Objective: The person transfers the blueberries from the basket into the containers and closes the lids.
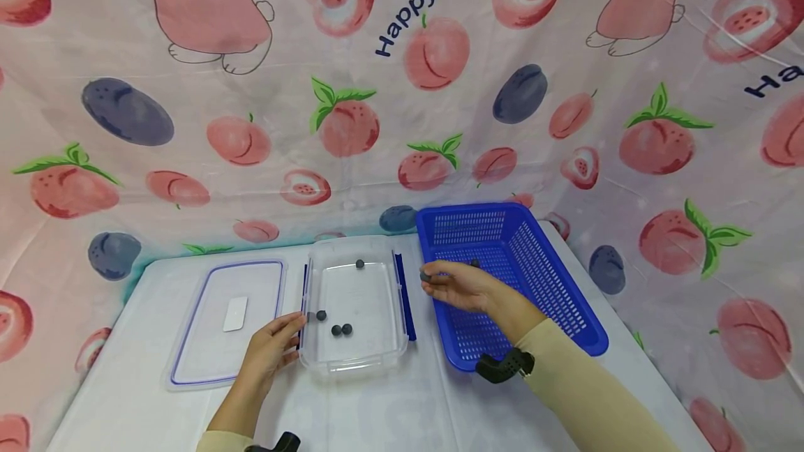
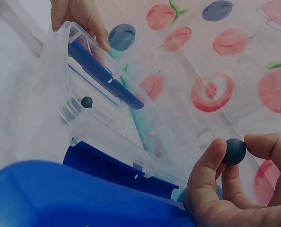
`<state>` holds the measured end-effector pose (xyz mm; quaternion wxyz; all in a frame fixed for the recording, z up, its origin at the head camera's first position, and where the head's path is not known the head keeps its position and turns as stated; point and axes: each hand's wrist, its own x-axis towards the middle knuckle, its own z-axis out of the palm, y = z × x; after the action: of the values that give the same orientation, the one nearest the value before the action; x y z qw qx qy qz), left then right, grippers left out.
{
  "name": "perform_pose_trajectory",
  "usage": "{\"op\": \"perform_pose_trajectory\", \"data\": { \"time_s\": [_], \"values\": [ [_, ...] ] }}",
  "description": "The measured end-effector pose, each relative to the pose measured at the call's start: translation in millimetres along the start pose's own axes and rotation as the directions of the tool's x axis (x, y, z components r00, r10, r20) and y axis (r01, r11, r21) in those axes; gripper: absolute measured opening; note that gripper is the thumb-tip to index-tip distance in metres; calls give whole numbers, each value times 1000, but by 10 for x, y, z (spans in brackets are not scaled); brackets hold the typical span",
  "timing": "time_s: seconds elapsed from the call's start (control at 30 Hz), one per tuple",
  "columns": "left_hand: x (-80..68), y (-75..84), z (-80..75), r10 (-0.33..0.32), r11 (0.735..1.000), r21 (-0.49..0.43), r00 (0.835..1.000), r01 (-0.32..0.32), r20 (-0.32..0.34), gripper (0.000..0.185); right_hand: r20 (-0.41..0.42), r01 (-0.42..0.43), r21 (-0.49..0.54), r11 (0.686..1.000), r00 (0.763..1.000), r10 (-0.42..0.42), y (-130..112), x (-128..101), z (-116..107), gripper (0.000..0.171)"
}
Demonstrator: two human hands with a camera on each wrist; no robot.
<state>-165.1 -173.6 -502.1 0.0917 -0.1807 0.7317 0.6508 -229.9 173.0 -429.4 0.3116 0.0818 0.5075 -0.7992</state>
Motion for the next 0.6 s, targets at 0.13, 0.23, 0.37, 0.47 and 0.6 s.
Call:
{"op": "perform_pose_trajectory", "data": {
  "time_s": [0.13,0.23,0.37,0.47,0.6],
  "values": [
    [9,-8,-1,-3,1000,-4,1000,3,-1,55,10,-6,9,1000,1000,6,20,29,37,10],
    [11,-15,-5,1,1000,-9,1000,-1,5,57,17,-3,13,1000,1000,3,46,56,76,8],
    [6,-20,-11,5,1000,-13,1000,-5,7,58,21,3,2,1000,1000,-3,88,104,143,10],
    [7,-26,-14,5,1000,-10,1000,-5,4,56,22,10,-18,1000,1000,-9,125,138,193,13],
    [11,-36,-18,6,1000,-2,1000,-6,2,54,14,12,-37,999,1000,-12,169,181,245,10]
  ]
}}
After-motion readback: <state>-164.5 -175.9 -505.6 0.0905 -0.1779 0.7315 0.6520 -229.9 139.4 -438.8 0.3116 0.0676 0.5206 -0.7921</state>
